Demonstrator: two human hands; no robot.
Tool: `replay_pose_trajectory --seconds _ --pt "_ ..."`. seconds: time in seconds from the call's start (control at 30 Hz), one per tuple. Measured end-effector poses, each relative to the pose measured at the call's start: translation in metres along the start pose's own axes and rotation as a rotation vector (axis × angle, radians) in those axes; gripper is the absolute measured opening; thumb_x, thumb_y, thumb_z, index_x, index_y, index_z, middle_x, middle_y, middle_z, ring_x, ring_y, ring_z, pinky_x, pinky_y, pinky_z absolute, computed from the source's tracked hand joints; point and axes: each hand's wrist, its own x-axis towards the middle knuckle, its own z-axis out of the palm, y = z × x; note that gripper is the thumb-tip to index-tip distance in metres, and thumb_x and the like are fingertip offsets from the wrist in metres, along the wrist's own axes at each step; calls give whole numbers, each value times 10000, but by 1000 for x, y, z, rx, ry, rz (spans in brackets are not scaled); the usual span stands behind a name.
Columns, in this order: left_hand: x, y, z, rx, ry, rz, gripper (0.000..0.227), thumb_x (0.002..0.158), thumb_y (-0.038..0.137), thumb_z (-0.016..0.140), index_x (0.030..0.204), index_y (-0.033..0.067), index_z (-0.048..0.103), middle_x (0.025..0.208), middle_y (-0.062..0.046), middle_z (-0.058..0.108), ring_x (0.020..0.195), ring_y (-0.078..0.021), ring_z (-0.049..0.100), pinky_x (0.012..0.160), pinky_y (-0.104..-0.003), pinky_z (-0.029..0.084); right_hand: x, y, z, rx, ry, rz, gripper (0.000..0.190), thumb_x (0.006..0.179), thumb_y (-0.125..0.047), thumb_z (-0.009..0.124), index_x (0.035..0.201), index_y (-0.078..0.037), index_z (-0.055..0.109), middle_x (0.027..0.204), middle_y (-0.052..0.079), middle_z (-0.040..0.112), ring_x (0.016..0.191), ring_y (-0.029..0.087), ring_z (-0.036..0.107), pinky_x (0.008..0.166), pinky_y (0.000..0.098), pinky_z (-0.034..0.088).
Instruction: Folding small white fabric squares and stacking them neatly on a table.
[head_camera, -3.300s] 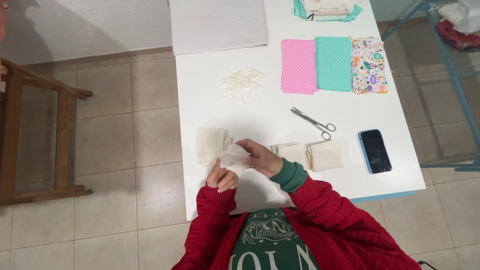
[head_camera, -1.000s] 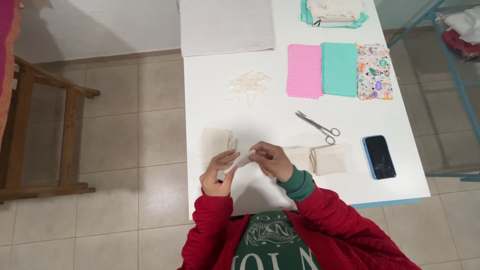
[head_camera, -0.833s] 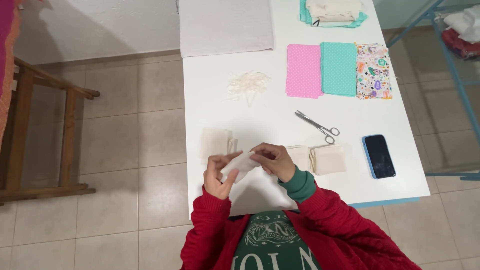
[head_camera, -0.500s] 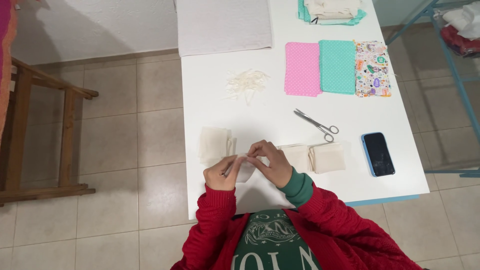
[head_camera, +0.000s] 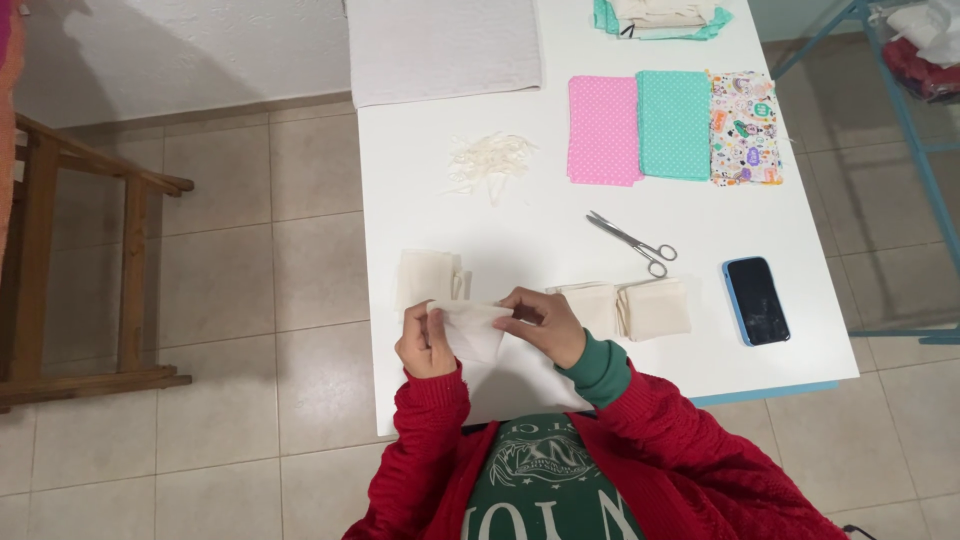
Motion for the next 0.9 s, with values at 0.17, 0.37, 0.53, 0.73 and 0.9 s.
replay_pose_trajectory --seconds 0.17,0.37,0.53,0.73,0.9 --pt "-16 -13 20 -30 -56 -29 215 1064 185 520 1026 22 656 780 -221 717 748 -288 712 737 -432 567 -7 12 10 359 249 151 392 908 -115 760 1178 -104 477 1041 44 677 825 85 577 756 228 496" --pt "-34 -26 50 -99 -68 -108 282 1077 267 458 1045 53 639 687 -188 672 705 -211 656 676 -383 560 -10 42 34 732 446 557 534 1000 -341 662 1352 49 564 1100 168 716 932 252 718 796 385 611" --pt "-41 -43 55 95 -75 -31 230 1067 270 508 1056 79 636 686 -190 673 672 -336 702 662 -400 562 -10 65 23 175 528 323 504 1067 -361 552 1265 98 617 1141 253 677 1091 341 641 942 461 543" --pt "-56 -86 74 168 -118 -39 213 1058 332 540 1041 139 629 520 -96 596 509 -289 641 555 -329 517 -16 72 -4 -397 561 11 328 1057 -272 583 1019 33 699 646 217 655 651 343 699 602 402 553" --pt "-68 -98 109 62 -389 -120 225 1066 350 543 1061 137 617 470 -84 565 456 -254 612 486 -350 476 -40 102 -59 -610 562 32 325 1049 -349 565 1006 -62 712 546 196 594 618 423 671 542 466 509"
